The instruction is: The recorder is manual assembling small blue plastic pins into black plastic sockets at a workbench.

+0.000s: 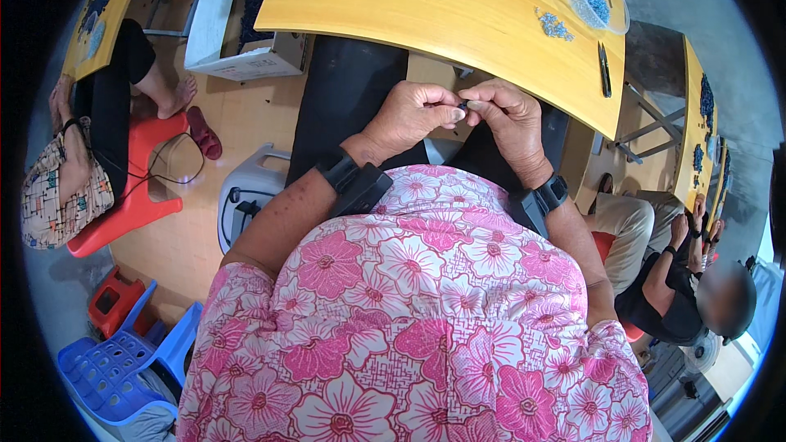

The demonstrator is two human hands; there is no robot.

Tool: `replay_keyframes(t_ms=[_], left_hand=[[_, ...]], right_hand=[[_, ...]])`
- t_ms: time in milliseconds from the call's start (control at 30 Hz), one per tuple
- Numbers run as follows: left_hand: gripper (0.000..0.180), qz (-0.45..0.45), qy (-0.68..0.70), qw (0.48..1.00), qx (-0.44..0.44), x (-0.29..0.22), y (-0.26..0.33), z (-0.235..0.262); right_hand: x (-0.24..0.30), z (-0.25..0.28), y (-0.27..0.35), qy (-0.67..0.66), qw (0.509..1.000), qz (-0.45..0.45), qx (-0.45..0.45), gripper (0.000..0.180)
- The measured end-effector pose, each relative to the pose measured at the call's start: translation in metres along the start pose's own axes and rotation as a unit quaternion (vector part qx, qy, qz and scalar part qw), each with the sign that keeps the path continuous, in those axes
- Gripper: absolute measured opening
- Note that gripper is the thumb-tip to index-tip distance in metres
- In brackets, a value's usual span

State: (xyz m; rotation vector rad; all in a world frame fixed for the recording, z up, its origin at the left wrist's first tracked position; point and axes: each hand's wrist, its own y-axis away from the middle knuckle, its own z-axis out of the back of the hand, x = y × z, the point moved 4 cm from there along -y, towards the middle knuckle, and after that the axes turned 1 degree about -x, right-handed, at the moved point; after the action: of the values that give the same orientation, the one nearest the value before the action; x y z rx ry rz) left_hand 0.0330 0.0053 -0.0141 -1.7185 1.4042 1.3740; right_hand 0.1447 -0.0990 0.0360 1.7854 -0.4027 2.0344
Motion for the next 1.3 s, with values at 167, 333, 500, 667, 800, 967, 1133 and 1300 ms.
replay_keyframes(t_ms=[167,333,500,667,800,967,1133,1300], left_hand=[[0.013,-0.011,-0.019,1.000,0.006,-0.001,0.001,0.000],[0.012,-0.007,-0.041,0.999,0.007,-0.001,0.003,0.001],[0.011,-0.016,-0.060,0.998,0.002,-0.004,0.006,0.001],[0.011,-0.009,-0.032,0.999,0.012,-0.001,0.004,0.000],[0.012,-0.001,-0.023,1.000,0.015,0.004,0.001,0.002],[0.012,0.019,-0.020,0.999,0.020,0.003,0.002,0.001],[0.011,0.022,-0.056,0.998,0.027,-0.001,0.004,0.000],[0.012,0.010,0.000,1.000,0.009,0.000,0.007,0.000]], right_hand=[[0.004,-0.002,0.001,0.026,1.000,0.010,-0.007,0.019],[0.006,-0.005,0.001,0.035,0.999,0.019,-0.011,0.019],[0.005,-0.005,0.001,0.060,0.998,0.024,-0.012,0.019],[0.004,-0.005,0.000,0.056,0.998,0.032,-0.004,0.018],[0.000,-0.001,-0.002,0.049,0.999,0.017,0.002,0.019],[0.000,0.001,-0.005,0.047,0.998,0.010,0.040,0.019],[0.001,-0.001,-0.002,0.011,0.999,-0.001,0.032,0.018],[0.001,-0.002,0.000,0.010,1.000,-0.004,0.023,0.019]])
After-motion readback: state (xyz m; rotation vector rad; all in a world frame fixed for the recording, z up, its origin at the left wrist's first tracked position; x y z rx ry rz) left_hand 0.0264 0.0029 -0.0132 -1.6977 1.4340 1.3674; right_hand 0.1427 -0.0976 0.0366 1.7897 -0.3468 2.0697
